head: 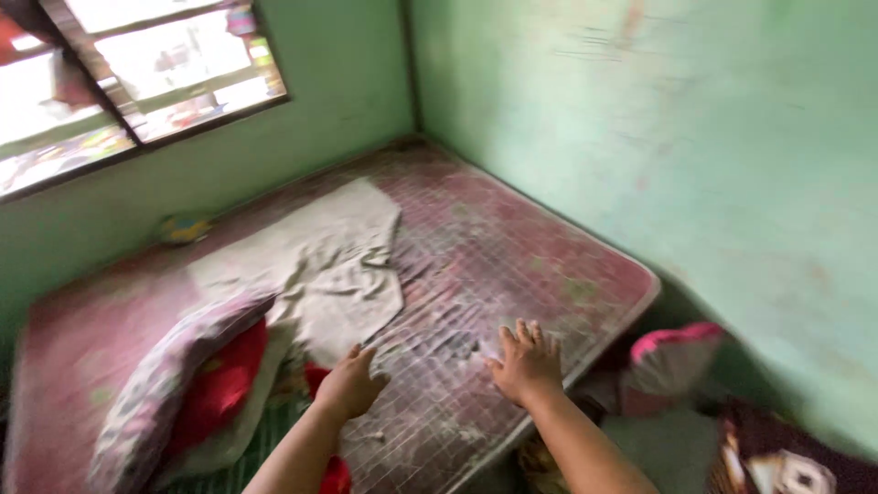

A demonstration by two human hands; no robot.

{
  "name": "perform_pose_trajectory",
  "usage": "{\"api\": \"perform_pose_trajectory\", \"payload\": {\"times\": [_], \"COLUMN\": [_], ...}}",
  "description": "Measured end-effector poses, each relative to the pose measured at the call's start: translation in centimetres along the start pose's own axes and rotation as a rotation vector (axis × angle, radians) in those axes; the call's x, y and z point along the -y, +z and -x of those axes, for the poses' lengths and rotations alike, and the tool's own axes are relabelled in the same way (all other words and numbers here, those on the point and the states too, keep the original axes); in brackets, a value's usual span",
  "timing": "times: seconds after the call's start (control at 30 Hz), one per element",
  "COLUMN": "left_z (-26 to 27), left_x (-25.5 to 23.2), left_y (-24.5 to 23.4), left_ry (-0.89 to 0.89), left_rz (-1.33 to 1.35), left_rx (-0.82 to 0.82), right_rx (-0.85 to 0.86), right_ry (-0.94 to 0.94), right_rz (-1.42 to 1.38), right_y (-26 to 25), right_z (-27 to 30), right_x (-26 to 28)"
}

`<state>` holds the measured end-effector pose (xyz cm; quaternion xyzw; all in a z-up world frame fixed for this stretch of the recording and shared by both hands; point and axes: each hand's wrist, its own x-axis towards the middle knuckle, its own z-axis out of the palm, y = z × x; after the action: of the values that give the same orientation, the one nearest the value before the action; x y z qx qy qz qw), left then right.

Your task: The person picks up and stacks various pillows and folded fabrics from a mattress and a nearby bench. They handle each item by hand, placing them into a growing pile on the mattress without using any tools.

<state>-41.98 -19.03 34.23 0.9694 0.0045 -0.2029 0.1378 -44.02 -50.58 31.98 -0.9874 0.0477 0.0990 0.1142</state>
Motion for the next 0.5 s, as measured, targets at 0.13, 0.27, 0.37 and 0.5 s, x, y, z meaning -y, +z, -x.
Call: {"api": "perform_pose_trajectory", "payload": {"times": [0.13,0.27,0.37,0.5], "left_z": [-2.1,-4.3,-4.8,-4.6], "left_x": [-4.3,-9.6,-13.4,-18.7], "left_y": [0.9,3.0,4.3,4.8], "left_ry": [0.165,0.298,0.358,0.406], "left_rz": [-0.066,-0.128,-0.151,-0.137], "left_rx": [0.044,0.028,0.08,0.182], "right_rx": [0.012,-0.184,-0.161,-0.165], "right_ry": [0.151,0.243,0.331,0.437], "right_rz": [-0.051,-0.031,-0.092,-0.106], "right_y": [0.8,2.2,2.1,2.2], "right_z": [2.7,4.7,7.4,10.7], "right_x": [-5.1,-11.1,-14.3,-18.0]}}
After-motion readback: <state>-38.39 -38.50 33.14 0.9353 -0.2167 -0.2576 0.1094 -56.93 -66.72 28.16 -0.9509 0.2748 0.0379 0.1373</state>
